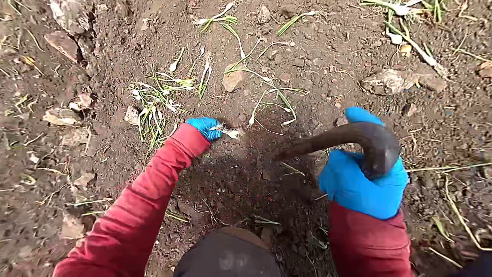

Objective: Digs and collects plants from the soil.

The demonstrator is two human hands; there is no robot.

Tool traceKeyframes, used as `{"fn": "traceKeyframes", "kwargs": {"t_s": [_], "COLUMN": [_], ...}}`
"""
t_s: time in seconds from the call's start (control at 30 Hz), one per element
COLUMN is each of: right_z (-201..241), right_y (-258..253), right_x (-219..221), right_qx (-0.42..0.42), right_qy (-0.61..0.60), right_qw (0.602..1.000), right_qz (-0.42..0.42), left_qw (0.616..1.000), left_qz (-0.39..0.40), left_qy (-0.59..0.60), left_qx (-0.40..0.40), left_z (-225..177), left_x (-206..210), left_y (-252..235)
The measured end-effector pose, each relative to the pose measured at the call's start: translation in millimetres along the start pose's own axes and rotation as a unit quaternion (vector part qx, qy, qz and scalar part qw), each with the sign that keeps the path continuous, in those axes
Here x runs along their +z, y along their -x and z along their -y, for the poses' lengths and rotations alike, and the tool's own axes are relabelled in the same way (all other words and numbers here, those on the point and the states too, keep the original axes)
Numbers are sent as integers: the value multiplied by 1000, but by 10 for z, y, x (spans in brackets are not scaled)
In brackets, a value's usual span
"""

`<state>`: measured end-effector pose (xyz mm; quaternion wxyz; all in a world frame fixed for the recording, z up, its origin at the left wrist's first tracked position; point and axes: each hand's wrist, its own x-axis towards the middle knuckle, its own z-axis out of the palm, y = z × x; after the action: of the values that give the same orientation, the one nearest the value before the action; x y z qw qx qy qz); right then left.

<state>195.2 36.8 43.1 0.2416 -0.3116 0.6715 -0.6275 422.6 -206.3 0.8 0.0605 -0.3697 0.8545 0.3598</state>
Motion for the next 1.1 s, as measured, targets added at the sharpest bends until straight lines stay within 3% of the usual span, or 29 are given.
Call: {"fn": "traceKeyframes", "kwargs": {"t_s": [0.07, 0.1, 0.17, 0.23, 0.33, 0.43, 0.47, 0.5, 0.53, 0.6, 0.63, 0.7, 0.77, 0.8, 0.83, 0.87, 0.93, 0.97, 1.03, 1.07, 1.1], "right_z": [-27, 113, 567, 720, 245, 12, 48, 16, -133, -271, -182, -9, 9, 147, 375, 614, 730, 603, 125, -44, -91], "right_y": [211, 234, 183, 116, 76, 37, -62, -105, -22, 64, 78, 186, 304, 279, 243, 199, 147, 156, 269, 324, 355], "right_x": [87, 97, 28, -22, -71, 70, 114, 89, 11, 188, 405, 861, 977, 946, 862, 768, 651, 648, 695, 735, 752], "right_qx": [77, 98, 106, 58, -9, 68, 63, 41, 4, -22, 22, 106, 101, 98, 98, 92, 62, 46, 16, 18, 28], "right_qy": [10, 19, 27, 13, 78, 184, 174, 126, 42, -78, -70, 14, 10, -7, -15, -11, -26, -18, 18, 21, 14], "right_qw": [997, 995, 993, 993, 997, 978, 980, 988, 996, 996, 997, 993, 991, 991, 991, 994, 997, 999, 999, 998, 998], "right_qz": [5, -6, -39, -98, -14, 64, 69, 78, 79, 33, 25, 45, 85, 90, 85, 65, 23, 12, 40, 61, 62], "left_qw": [969, 939, 917, 942, 964, 978, 988, 998, 993, 982, 988, 991, 970, 949, 916, 919, 951, 960, 984, 991, 987], "left_qz": [207, 293, 360, 323, 237, 186, 124, 0, -56, -42, -19, 99, 192, 253, 322, 333, 273, 231, 102, 69, 97], "left_qy": [-136, -180, -171, -63, 46, -58, -50, -6, 55, 102, 65, -51, -137, -148, -137, -123, -45, -8, -4, -42, -110], "left_qx": [2, 2, -18, -70, -114, -71, -83, -69, -93, -155, -138, -71, -63, -119, -196, -169, -138, -155, -147, -106, -61], "left_z": [-978, -1308, -1520, -1354, -1035, -332, 87, 600, 870, 734, 490, -153, -868, -1162, -1315, -1050, -336, -194, -279, -433, -621], "left_x": [36, 306, 1014, 1306, 1057, 722, 609, 614, 549, 73, -149, -372, -256, -158, -26, 251, 657, 640, 427, 317, 276], "left_y": [-241, -356, -346, -170, 139, 354, 349, 383, 501, 581, 541, 367, 252, 209, 174, 192, 404, 506, 528, 431, 263]}}
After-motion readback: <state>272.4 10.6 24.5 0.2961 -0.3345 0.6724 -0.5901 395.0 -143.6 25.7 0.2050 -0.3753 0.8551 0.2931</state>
